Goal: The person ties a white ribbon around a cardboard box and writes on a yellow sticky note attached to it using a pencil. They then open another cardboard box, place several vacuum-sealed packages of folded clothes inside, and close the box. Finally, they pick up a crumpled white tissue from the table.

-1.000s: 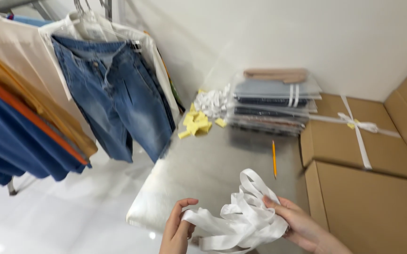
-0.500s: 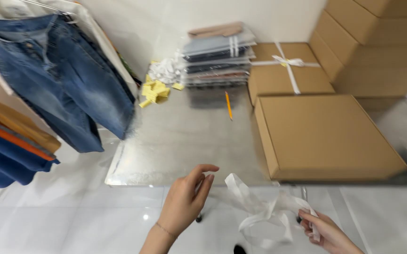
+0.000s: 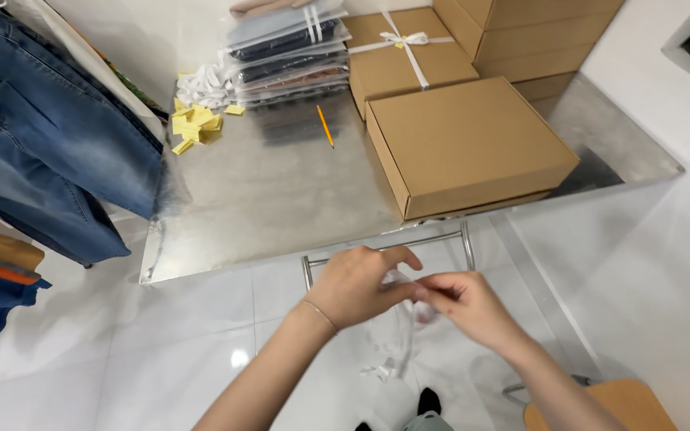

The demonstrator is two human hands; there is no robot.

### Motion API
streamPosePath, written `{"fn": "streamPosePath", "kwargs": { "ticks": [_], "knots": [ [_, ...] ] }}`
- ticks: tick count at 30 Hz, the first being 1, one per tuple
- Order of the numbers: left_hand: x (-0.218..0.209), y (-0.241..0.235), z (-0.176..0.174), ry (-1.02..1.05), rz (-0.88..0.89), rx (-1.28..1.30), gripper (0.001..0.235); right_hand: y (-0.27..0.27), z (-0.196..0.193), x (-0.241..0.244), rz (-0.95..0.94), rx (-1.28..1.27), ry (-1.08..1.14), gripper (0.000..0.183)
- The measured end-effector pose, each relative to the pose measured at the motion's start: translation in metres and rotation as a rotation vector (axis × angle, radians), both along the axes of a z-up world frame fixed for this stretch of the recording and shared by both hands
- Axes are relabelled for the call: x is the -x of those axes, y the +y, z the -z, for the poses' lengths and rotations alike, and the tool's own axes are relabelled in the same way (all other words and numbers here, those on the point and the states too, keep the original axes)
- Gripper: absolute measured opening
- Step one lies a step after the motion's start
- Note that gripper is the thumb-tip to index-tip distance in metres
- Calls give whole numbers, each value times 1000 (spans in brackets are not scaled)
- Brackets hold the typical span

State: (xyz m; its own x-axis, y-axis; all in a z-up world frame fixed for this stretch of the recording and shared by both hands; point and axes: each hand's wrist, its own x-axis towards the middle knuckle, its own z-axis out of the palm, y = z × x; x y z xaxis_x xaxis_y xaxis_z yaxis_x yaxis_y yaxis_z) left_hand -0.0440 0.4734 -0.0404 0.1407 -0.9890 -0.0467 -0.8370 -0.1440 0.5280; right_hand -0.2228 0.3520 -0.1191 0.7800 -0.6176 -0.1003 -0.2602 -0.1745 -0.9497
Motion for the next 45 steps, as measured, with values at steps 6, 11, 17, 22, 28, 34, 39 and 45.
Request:
{"fn": "streamPosePath", "kwargs": {
  "ticks": [6, 11, 17, 22, 28, 34, 39, 45],
  "knots": [
    [-14, 17, 16, -7, 66, -18, 36, -9, -27, 17, -59, -107, 24, 14],
    [-18, 22, -8, 417, 171, 148, 24, -27, -31, 29, -170, -139, -36, 15],
    [-26, 39, -41, 821, -11, -73, 45, -62, -14, 71, -72, -92, 127, 16],
    [-28, 50, -64, 781, -16, -112, 37, -55, -28, 78, -113, -198, 578, 15],
    [12, 26, -55, 705, 129, -282, 39, -2, -46, 31, -626, -355, -166, 50],
    [-7, 37, -64, 690, -13, -382, 38, -29, -34, 45, -351, -284, -117, 28],
    [-23, 56, -63, 762, -76, -328, 37, -50, -47, 67, -338, -208, 247, 30],
    [-26, 48, -65, 796, -18, -279, 35, -46, -63, 61, -474, -292, 341, 36]
  ]
}}
